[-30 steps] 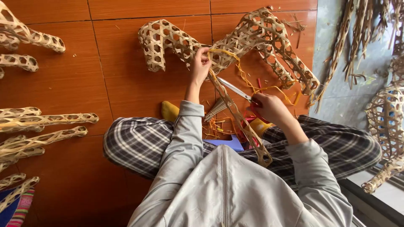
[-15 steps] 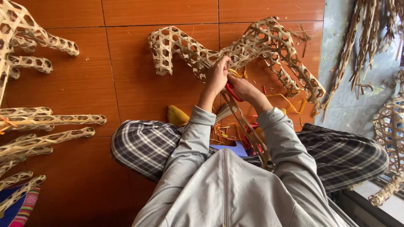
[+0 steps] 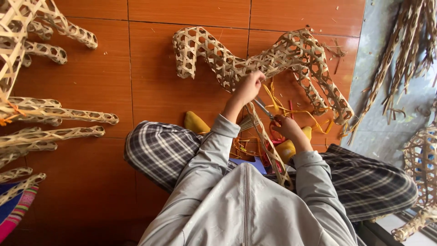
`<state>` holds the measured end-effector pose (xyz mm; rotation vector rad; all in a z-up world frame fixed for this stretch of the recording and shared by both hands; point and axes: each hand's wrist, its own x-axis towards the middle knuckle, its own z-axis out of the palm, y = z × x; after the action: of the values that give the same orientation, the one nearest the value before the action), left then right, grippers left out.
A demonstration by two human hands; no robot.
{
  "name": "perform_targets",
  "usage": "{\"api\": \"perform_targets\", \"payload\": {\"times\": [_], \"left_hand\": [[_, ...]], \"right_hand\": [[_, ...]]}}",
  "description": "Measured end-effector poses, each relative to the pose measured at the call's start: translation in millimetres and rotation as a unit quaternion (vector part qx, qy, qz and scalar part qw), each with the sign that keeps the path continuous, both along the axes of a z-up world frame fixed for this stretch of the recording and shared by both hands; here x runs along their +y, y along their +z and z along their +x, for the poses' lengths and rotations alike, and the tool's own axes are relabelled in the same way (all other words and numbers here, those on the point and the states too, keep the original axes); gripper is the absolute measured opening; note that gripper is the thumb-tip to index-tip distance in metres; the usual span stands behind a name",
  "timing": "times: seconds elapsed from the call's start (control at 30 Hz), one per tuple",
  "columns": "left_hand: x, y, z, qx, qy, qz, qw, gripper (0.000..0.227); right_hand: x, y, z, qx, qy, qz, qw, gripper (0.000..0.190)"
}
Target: Assembling a woven bamboo giraffe structure using plastic ties and scissors.
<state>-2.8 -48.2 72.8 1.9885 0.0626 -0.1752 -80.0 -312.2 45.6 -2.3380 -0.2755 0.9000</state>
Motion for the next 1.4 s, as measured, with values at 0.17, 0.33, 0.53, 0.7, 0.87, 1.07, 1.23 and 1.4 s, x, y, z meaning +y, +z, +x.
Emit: {"api": "perform_targets", "payload": {"times": [0.17,0.33,0.53,0.7,0.87,1.07,1.23,1.4], "left_hand": [[-18.6,-16.9,-7.4,-0.017,-0.068,0.037,0.997,0.020],[-23.5,-1.4,-7.1,0.026,-0.157,-0.093,0.983,0.012],[34.5,-20.3,11.8,0.094,0.198,-0.146,0.965,0.008],[88.3,-145.1,23.7,-0.006,0.370,0.186,0.910,0.030],[104.3,-176.3,41.9,-0.007,0.370,0.047,0.928,0.032],[157.2,47.3,92.0,-0.037,0.246,-0.236,0.939,0.017],[164.9,244.9,82.2,-0.209,0.153,-0.029,0.965,0.013],[132.0,255.1,28.3,-0.339,0.195,0.053,0.919,0.013]], "right_hand": [[56.7,68.5,6.8,-0.137,0.060,-0.156,0.976,0.014],[121.1,168.3,25.9,-0.518,0.018,0.163,0.840,0.038],[60.0,82.5,18.5,0.110,-0.263,0.249,0.926,0.033],[53.5,118.2,29.2,0.050,-0.260,0.253,0.931,0.037],[59.4,125.5,30.9,0.027,-0.231,0.230,0.945,0.038],[66.8,181.1,53.1,0.004,-0.163,0.272,0.948,0.038],[97.3,225.5,78.4,-0.054,-0.159,0.350,0.922,0.038],[165.1,252.0,81.3,-0.094,-0.118,0.424,0.893,0.036]]}}
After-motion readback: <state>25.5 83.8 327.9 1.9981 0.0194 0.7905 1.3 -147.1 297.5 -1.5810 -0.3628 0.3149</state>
